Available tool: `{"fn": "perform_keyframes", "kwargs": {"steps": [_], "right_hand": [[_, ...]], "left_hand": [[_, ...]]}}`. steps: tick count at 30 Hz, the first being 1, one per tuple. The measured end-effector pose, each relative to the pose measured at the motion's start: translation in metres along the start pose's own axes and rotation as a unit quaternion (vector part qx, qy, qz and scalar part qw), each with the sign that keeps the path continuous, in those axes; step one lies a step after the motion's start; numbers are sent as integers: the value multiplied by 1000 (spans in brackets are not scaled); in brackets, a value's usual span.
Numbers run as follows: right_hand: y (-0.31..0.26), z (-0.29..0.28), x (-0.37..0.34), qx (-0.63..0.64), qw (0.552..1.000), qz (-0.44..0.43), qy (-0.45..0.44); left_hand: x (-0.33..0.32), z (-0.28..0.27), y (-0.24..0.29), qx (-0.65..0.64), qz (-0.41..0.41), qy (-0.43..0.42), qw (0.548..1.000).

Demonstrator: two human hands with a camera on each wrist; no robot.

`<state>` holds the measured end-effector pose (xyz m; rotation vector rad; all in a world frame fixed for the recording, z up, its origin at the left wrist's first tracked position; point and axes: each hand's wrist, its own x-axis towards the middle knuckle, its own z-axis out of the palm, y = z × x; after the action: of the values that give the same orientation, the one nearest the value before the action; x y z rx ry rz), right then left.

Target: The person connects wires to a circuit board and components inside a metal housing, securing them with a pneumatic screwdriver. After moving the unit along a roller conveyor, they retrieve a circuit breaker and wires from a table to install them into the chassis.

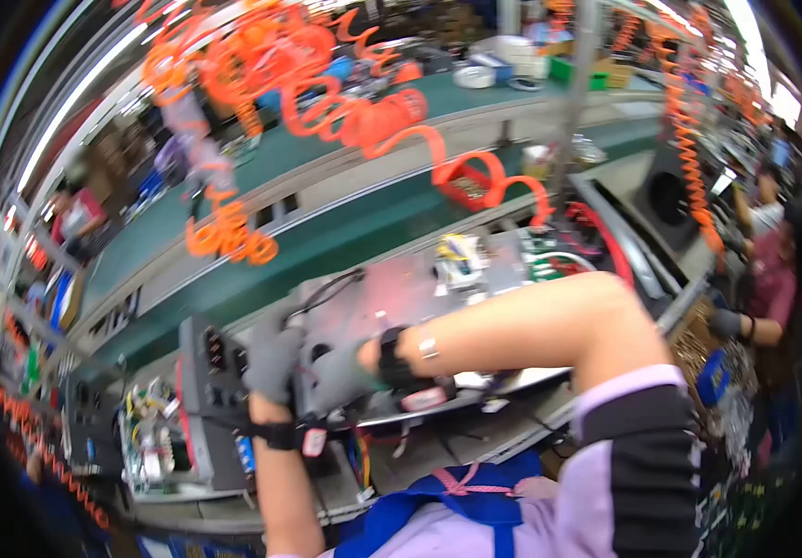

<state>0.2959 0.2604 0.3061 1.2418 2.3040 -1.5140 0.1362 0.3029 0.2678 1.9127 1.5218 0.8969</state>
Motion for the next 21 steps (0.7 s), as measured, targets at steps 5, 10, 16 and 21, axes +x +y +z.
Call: {"fn": "perform_keyframes", "kwargs": {"steps": [5, 10, 16, 21], "right_hand": [[-11, 12, -19, 26, 986, -29, 165], [-28, 6, -42, -285, 945, -161, 26], [-8, -63, -158, -252, 890, -291, 246], [26, -146, -221, -157, 940, 64, 295]], "left_hand": [[-6, -9, 51, -237, -67, -89, 965], [16, -5, 23, -151, -59, -42, 986], [15, 5, 14, -30, 77, 111, 990], [26, 26, -28, 29, 188, 255, 948]]}}
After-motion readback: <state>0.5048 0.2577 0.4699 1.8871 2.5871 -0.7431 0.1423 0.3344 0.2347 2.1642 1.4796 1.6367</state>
